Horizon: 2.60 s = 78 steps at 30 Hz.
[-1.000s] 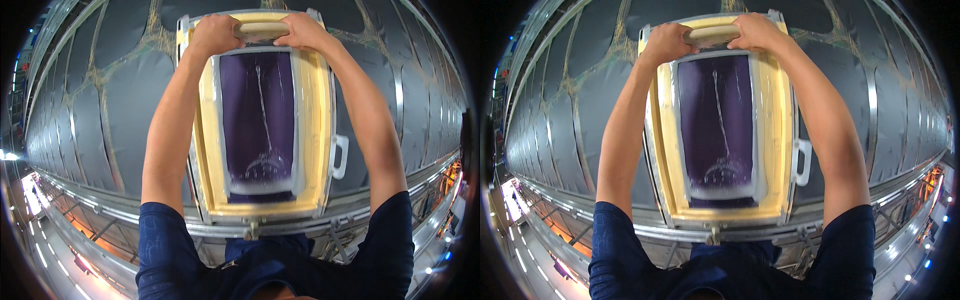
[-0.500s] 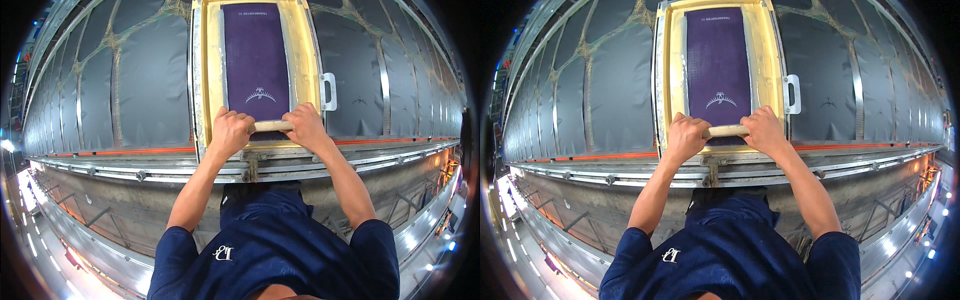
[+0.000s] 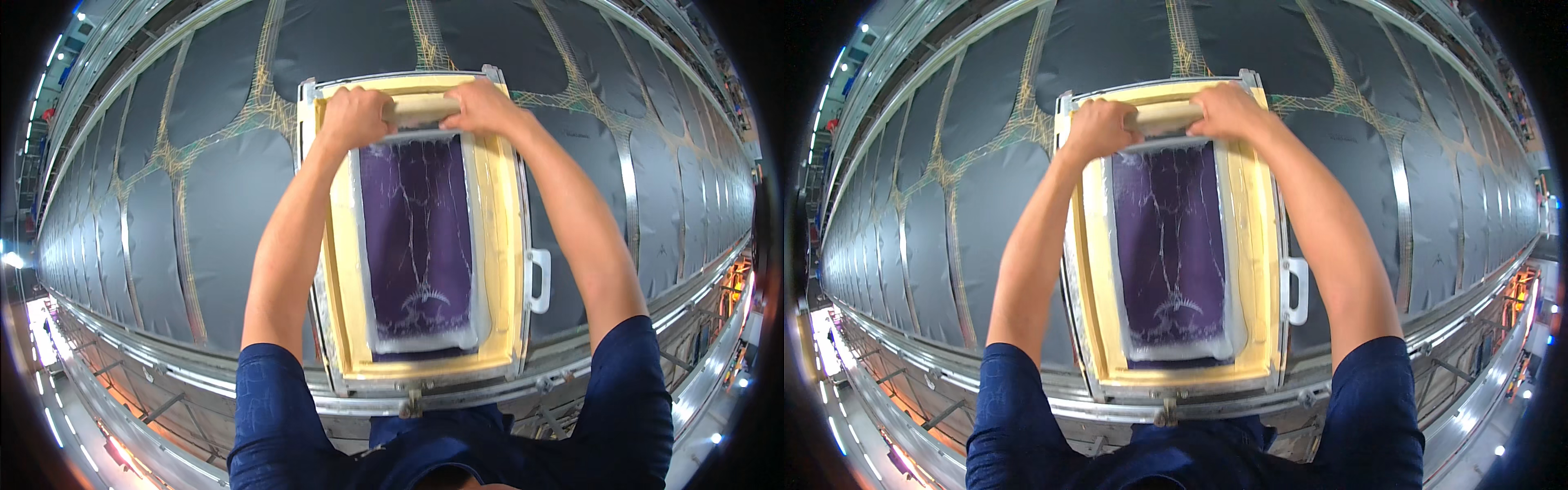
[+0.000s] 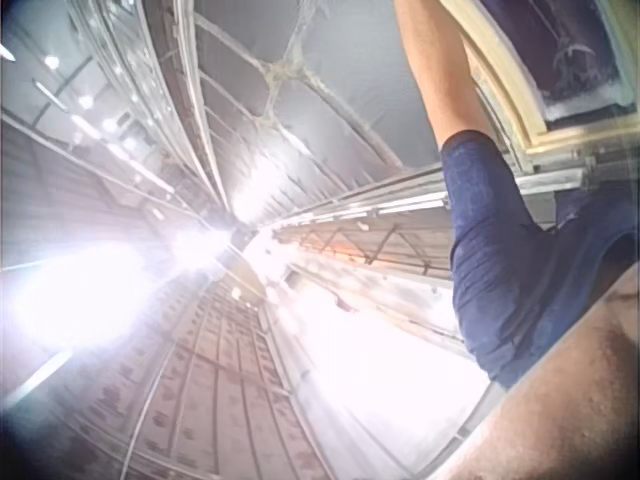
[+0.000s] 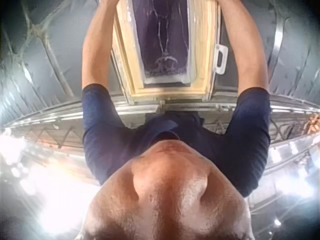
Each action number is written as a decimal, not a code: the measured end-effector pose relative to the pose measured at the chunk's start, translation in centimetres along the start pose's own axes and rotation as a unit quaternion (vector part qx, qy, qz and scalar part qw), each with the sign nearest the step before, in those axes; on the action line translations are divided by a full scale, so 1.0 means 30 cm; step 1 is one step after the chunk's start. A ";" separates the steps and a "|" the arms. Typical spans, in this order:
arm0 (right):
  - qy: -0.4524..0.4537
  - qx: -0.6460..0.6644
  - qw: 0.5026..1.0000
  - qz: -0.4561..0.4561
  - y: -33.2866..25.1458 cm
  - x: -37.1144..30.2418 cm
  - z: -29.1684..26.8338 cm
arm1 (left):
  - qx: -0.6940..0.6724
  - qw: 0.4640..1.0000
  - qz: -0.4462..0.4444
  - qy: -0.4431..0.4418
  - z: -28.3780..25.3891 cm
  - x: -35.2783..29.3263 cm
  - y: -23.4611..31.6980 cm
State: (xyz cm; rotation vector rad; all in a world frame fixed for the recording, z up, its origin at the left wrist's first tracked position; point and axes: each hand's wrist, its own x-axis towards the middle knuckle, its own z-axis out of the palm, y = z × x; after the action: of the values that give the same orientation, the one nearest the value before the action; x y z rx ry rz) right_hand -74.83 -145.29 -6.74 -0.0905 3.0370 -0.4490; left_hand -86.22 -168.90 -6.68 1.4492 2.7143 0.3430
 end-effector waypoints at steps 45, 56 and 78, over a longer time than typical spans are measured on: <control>0.245 0.203 0.844 0.432 -0.172 -1.033 0.329 | -0.043 0.998 0.043 0.023 0.047 -1.178 0.572; 0.328 0.328 0.815 0.347 -0.785 -0.633 0.489 | -0.031 0.999 0.006 0.024 -0.139 -1.481 -0.005; 0.054 0.132 0.888 0.438 -1.248 -0.274 0.449 | 0.009 0.993 0.047 0.110 -0.152 -1.424 -0.678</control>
State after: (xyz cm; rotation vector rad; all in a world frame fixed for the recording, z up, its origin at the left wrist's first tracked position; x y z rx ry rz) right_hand -63.82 -184.35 -8.21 1.2792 2.6648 -0.7534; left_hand -79.49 -215.88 -9.33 1.6383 2.8276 0.5151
